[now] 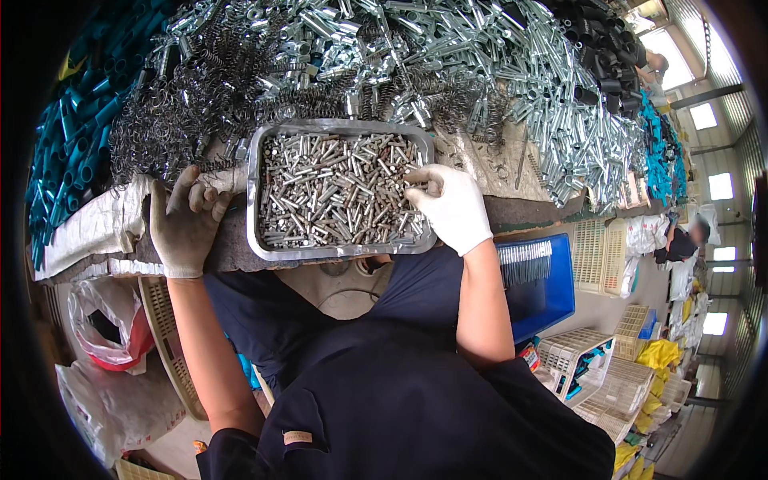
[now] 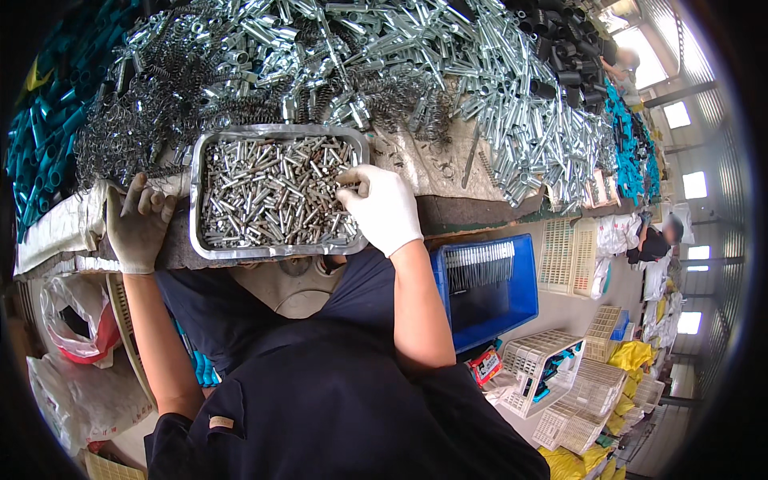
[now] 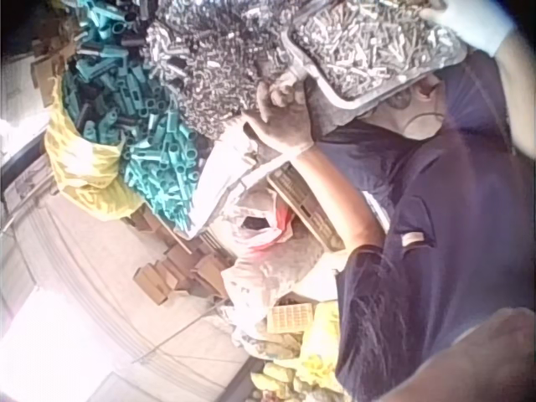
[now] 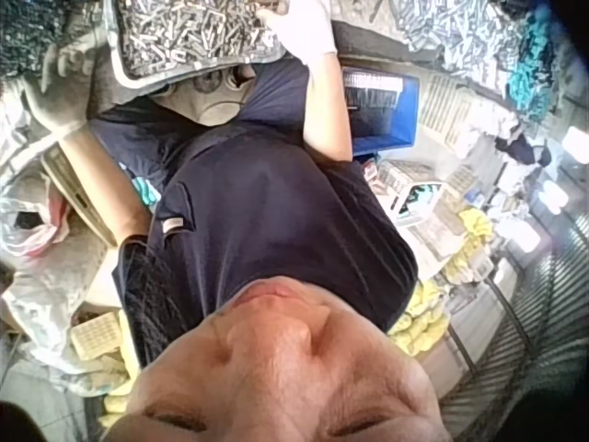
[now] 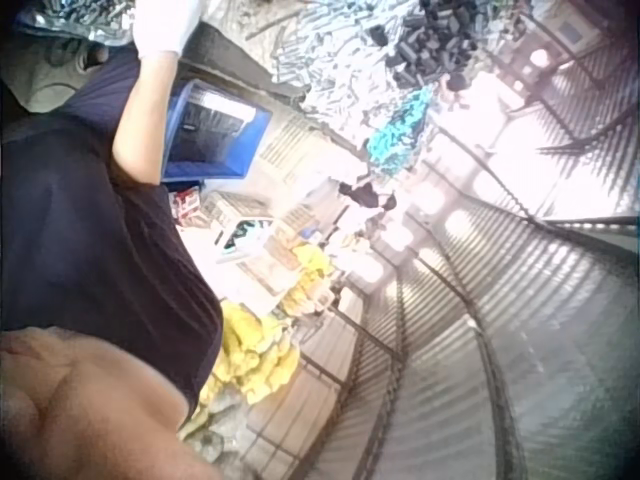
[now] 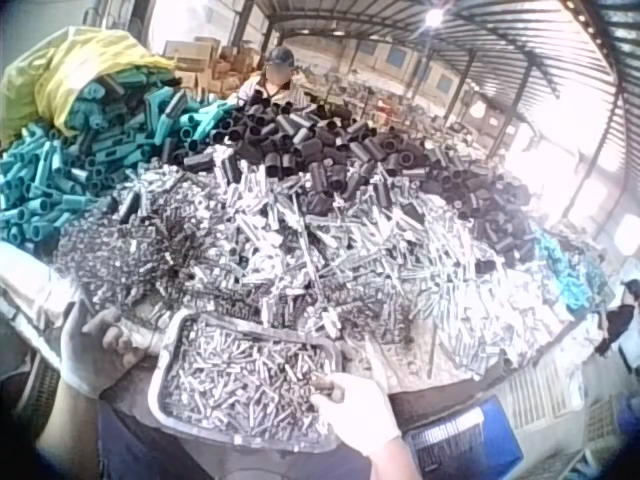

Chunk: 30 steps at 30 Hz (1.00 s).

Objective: Sorting small metal pins from a metal tray onto a large pile on a factory workbench.

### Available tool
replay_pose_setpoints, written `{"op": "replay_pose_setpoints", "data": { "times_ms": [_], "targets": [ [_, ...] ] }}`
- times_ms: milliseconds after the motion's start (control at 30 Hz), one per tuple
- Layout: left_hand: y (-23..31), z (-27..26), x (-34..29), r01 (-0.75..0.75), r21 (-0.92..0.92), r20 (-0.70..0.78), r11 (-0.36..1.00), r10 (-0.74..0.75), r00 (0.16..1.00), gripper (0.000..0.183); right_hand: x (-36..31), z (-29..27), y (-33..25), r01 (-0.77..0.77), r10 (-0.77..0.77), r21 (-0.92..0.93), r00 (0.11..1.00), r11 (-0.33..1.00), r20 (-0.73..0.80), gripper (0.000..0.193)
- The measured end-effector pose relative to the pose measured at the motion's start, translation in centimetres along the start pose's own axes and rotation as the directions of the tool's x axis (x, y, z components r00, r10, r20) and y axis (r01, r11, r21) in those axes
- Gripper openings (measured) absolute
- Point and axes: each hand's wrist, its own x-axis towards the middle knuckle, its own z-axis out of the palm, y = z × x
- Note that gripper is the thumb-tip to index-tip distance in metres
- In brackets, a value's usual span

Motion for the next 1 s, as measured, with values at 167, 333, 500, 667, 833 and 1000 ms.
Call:
{"op": "replay_pose_setpoints", "data": {
  "times_ms": [167,333,500,667,833,1000],
  "targets": [
    [0.0,0.1,0.1,0.003,-0.011,0.024,1.0,-0.003,1.0,0.062,-0.2,0.4,0.4,-0.018,0.012,0.188,1.0,0.982,0.029,0.019],
    [0.0,-0.1,0.2,0.01,-0.014,0.009,1.0,-0.01,1.0,0.062,-1.1,0.6,-0.1,-0.055,0.031,0.272,0.995,0.961,0.093,0.019],
    [0.0,-0.3,0.2,0.003,-0.006,0.029,1.0,-0.003,1.0,0.062,-1.3,-0.1,-1.1,-0.098,0.058,0.261,0.986,0.96,0.156,0.022],
    [0.0,-0.4,0.1,0.015,-0.033,0.083,0.999,-0.013,0.996,0.062,-0.5,-1.2,-2.1,-0.009,-0.003,0.071,0.987,0.997,0.162,0.033],
    [-0.1,-0.2,0.3,0.015,-0.032,0.037,0.999,-0.013,0.999,0.062,3.1,0.9,-0.4,0.134,-0.129,0.087,0.99,0.987,-0.059,0.027],
    [0.0,0.0,0.1,0.004,-0.024,0.0,1.0,-0.004,1.0,0.061,4.3,0.4,-2.1,0.123,-0.12,-0.245,0.992,0.962,0.029,0.023]
  ]
}}
